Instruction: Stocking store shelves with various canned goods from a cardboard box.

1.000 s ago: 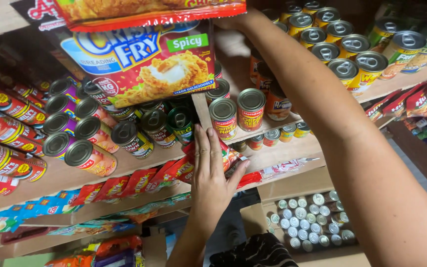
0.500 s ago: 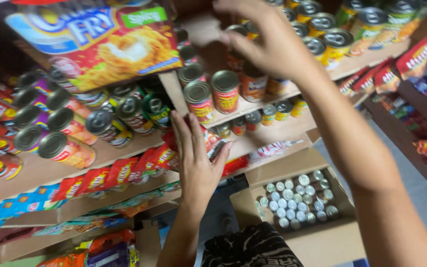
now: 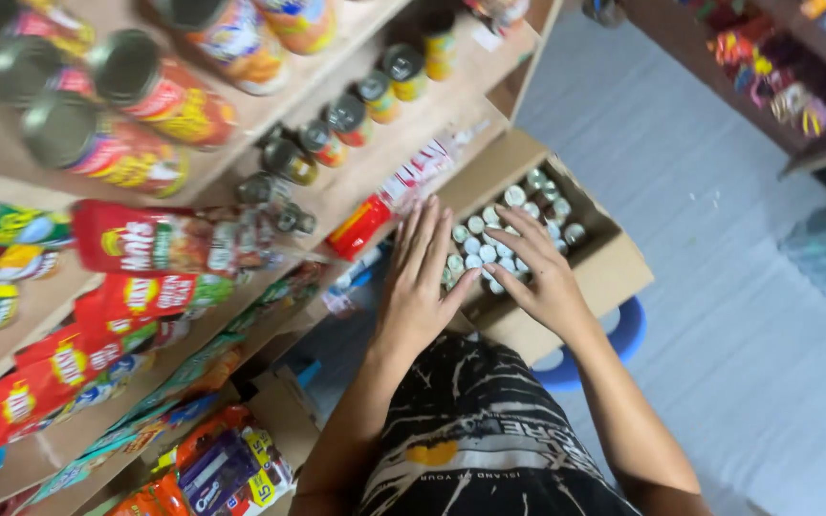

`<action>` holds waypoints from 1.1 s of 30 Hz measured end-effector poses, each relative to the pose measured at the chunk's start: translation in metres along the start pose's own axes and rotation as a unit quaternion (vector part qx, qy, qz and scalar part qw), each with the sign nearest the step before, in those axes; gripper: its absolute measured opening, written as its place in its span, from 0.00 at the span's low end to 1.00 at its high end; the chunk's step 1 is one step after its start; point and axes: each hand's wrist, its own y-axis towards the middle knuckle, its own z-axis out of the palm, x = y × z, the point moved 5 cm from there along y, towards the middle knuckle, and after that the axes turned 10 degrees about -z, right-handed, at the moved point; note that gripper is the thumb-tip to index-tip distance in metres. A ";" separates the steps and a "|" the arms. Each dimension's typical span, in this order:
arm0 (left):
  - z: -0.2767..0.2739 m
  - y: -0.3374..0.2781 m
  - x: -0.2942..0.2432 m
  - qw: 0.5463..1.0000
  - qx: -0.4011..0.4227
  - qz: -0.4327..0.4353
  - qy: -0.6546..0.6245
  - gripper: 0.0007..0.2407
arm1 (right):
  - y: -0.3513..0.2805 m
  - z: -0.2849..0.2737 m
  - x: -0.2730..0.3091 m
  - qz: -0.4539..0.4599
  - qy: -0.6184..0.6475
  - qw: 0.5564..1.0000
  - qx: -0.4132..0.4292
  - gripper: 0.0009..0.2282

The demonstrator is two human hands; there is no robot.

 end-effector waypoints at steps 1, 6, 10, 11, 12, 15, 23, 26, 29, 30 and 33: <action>0.020 -0.006 0.007 1.000 0.014 -0.001 -0.005 0.32 | -0.020 0.005 -0.011 0.014 0.000 1.000 -0.002 0.19; 0.119 -0.036 0.046 0.988 0.144 -0.042 -0.047 0.30 | -0.112 0.029 -0.075 0.113 -0.029 0.993 -0.025 0.18; 0.169 -0.057 0.063 0.977 0.197 -0.065 -0.045 0.29 | -0.180 0.044 -0.134 0.179 -0.030 0.983 -0.035 0.18; 0.181 -0.062 0.067 0.972 0.219 -0.082 -0.036 0.29 | -0.197 0.046 -0.148 0.194 -0.052 0.979 -0.033 0.18; 0.194 -0.069 0.072 0.965 0.241 -0.099 -0.027 0.29 | -0.214 0.048 -0.163 0.210 -0.075 0.974 -0.030 0.17; 0.225 -0.085 0.086 0.951 0.274 -0.141 -0.027 0.29 | -0.251 0.047 -0.192 0.209 -0.137 0.968 -0.023 0.16; 0.293 -0.101 0.099 0.938 0.278 -0.193 -0.081 0.25 | -0.334 0.035 -0.266 0.274 -0.213 0.936 0.051 0.16; 0.333 -0.096 0.112 0.940 0.261 -0.207 -0.078 0.23 | -0.348 0.031 -0.281 0.286 -0.223 0.928 0.082 0.18; 0.383 -0.087 0.130 0.947 0.237 -0.206 -0.073 0.22 | -0.354 0.030 -0.281 0.284 -0.219 0.928 0.104 0.19; 0.401 -0.083 0.137 0.955 0.215 -0.192 -0.070 0.21 | -0.352 0.029 -0.280 0.274 -0.214 0.931 0.108 0.19; 0.461 -0.064 0.159 0.959 0.202 -0.192 -0.053 0.21 | -0.347 0.031 -0.276 0.252 -0.226 0.931 0.133 0.17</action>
